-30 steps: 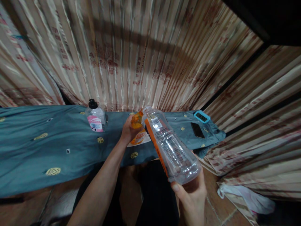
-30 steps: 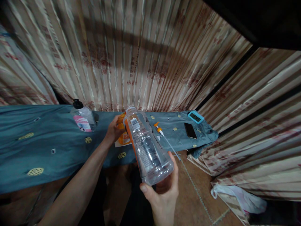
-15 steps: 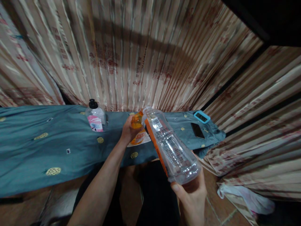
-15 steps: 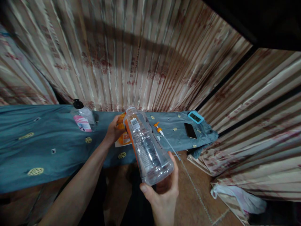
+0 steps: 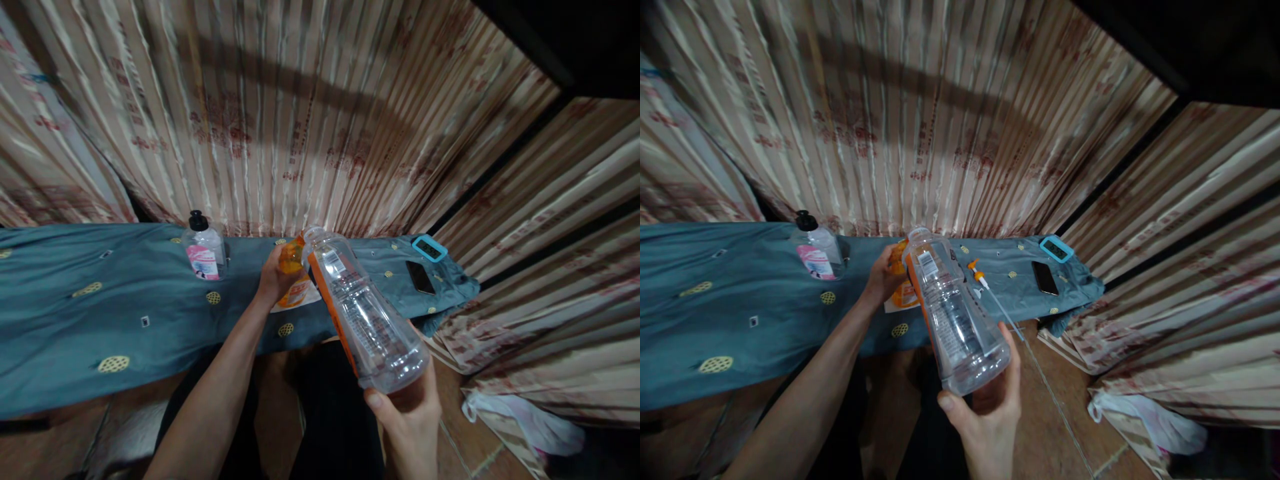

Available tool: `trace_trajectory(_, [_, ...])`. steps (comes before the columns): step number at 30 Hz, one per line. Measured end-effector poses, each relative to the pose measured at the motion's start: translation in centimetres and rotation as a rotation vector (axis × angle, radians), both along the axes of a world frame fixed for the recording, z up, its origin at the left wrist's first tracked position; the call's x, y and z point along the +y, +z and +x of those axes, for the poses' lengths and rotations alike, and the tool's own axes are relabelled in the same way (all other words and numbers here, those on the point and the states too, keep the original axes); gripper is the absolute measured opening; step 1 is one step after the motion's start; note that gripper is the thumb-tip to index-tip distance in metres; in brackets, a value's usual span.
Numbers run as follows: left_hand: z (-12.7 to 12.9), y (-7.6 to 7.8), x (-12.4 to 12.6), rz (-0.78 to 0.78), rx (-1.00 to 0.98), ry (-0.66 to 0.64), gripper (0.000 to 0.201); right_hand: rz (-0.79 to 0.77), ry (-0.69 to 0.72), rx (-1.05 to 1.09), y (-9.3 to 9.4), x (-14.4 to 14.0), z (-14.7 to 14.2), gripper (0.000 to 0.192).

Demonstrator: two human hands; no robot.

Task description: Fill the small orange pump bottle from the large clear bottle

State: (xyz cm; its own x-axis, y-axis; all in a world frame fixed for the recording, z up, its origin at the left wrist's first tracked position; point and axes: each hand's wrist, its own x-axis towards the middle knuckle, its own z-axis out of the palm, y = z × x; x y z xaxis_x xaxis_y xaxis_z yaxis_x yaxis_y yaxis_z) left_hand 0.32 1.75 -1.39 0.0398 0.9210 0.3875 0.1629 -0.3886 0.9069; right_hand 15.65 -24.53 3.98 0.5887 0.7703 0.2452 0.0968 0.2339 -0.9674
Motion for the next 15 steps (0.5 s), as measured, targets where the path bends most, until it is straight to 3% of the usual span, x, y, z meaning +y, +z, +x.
trace_trajectory(15, [0.04,0.32,-0.21,-0.025,-0.013,-0.009,0.055,0.011,0.058,0.028,-0.20,-0.08,0.37,0.110])
